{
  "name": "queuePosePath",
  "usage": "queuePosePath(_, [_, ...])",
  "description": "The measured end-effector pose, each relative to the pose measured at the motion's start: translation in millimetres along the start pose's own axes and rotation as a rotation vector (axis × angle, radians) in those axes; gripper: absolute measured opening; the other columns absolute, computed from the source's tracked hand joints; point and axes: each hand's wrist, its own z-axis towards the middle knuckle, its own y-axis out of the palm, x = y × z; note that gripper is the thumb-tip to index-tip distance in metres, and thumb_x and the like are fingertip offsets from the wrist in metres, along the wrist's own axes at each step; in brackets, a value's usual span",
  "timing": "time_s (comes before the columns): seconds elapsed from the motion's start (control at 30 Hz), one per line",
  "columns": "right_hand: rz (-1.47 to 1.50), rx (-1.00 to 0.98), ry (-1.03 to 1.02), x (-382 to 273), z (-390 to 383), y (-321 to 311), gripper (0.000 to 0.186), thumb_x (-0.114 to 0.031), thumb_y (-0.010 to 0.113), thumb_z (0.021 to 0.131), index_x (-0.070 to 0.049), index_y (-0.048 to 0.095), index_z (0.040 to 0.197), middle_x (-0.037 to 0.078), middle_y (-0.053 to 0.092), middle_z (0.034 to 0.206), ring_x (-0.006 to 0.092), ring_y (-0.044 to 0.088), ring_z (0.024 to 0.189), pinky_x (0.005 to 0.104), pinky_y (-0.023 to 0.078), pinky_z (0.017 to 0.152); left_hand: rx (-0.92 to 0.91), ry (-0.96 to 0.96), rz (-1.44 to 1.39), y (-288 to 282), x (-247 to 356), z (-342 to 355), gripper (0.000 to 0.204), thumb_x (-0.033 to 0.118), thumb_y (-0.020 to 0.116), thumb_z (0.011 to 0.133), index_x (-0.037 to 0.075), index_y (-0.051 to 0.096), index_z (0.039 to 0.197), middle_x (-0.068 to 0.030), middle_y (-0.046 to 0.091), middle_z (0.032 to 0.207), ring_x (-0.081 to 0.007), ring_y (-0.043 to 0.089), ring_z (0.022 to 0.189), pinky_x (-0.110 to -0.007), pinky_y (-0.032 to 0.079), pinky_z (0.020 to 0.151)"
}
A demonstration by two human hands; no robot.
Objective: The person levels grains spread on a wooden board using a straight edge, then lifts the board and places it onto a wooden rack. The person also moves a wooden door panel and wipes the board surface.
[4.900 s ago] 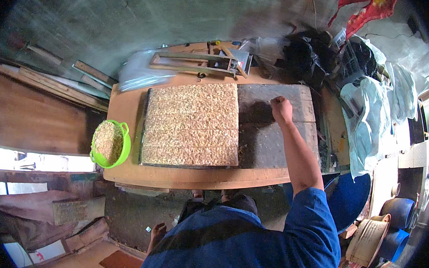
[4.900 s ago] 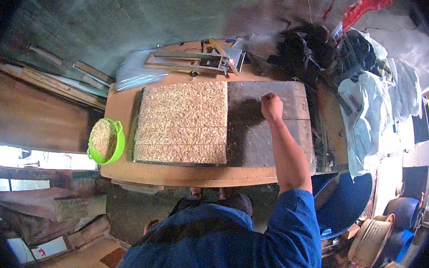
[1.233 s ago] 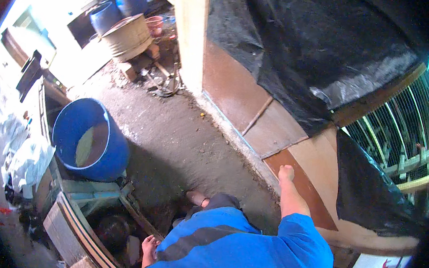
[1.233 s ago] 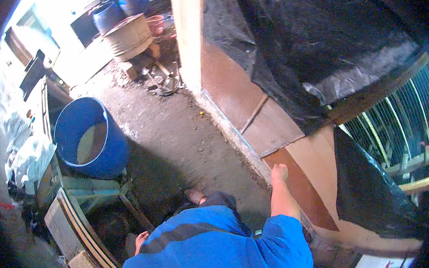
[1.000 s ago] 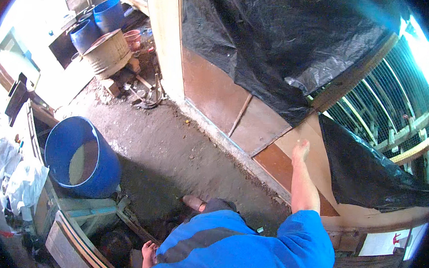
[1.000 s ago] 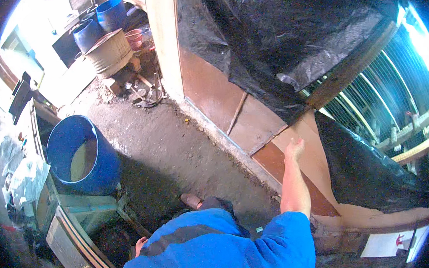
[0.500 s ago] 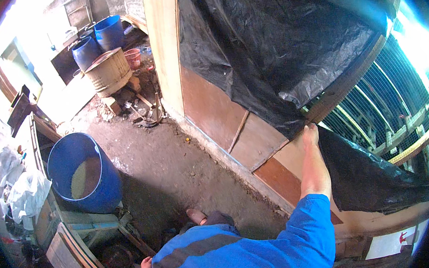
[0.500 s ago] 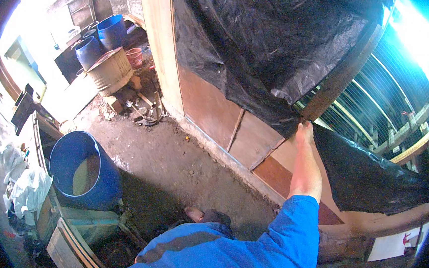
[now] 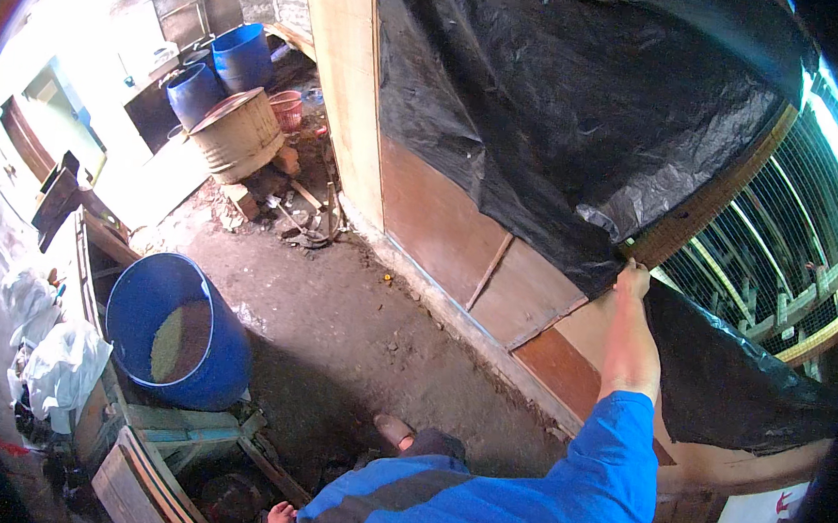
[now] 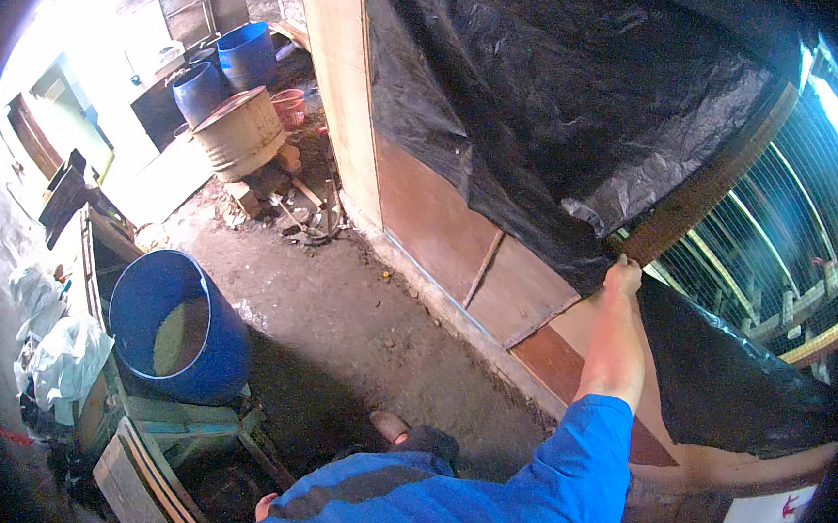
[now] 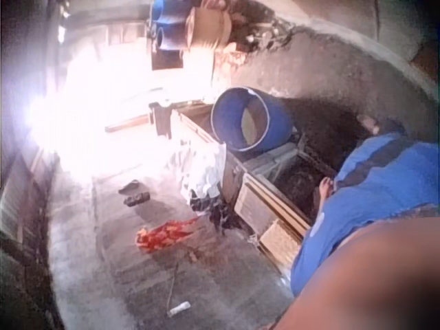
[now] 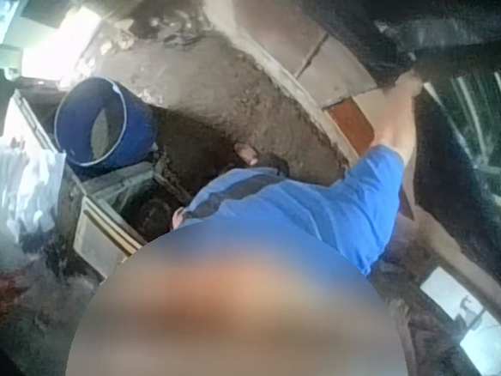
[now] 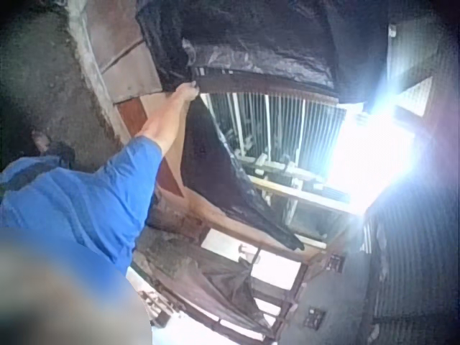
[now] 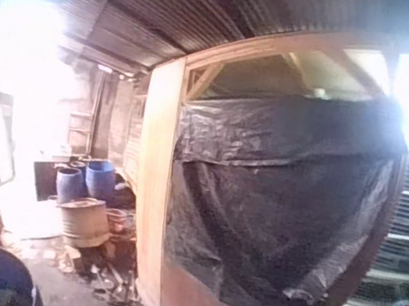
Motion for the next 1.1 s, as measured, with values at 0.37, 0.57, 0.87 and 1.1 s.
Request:
queuePosePath(0.37, [-0.232,-0.029,-0.001,-6.5,11.7,-9.7,0.037,-0.030,0.060,0.097,0.004,0.073,0.106,0.026,0.073,0.108,0.0422,0.070,0.103,0.0472,0.055,0.089,0.172,-0.233,-0.134,26.5,24.0,-20.3,0.038,0.008,0.073,0.090,-0.006,0.063,0.124,-0.0108,0.072,0.102,-0.0189,0.070,0.082,-0.032,0.058,0.075])
queuePosePath(0.57, [-0.277,-0.009,-0.055,-12.0,-27.3,-30.3,0.035,-0.028,0.059,0.090,0.001,0.073,0.104,0.029,0.072,0.109,0.0465,0.068,0.105,0.0508,0.054,0.093,0.113,-0.170,-0.128,17.6,3.3,4.1,0.039,0.010,0.076,0.087,-0.006,0.067,0.121,-0.0123,0.074,0.103,-0.0176,0.071,0.090,-0.033,0.059,0.080])
queuePosePath(0.87, [-0.341,-0.036,-0.187,-14.4,-107.6,-46.1,0.036,-0.032,0.060,0.093,0.000,0.073,0.103,0.027,0.072,0.105,0.0477,0.069,0.101,0.0548,0.053,0.089,0.089,-0.120,-0.103,29.0,21.4,24.2,0.036,0.006,0.072,0.089,-0.005,0.065,0.123,-0.0128,0.073,0.104,-0.0205,0.071,0.089,-0.034,0.059,0.080])
queuePosePath(1.1, [0.045,-0.004,-0.157,-10.2,-208.7,-67.2,0.038,-0.037,0.075,0.085,-0.001,0.071,0.097,0.024,0.071,0.091,0.0443,0.067,0.090,0.0508,0.051,0.085,-0.017,-0.053,-0.152,48.2,62.3,35.3,0.034,0.003,0.067,0.093,-0.008,0.060,0.125,-0.0127,0.068,0.095,-0.0197,0.067,0.075,-0.033,0.057,0.068])
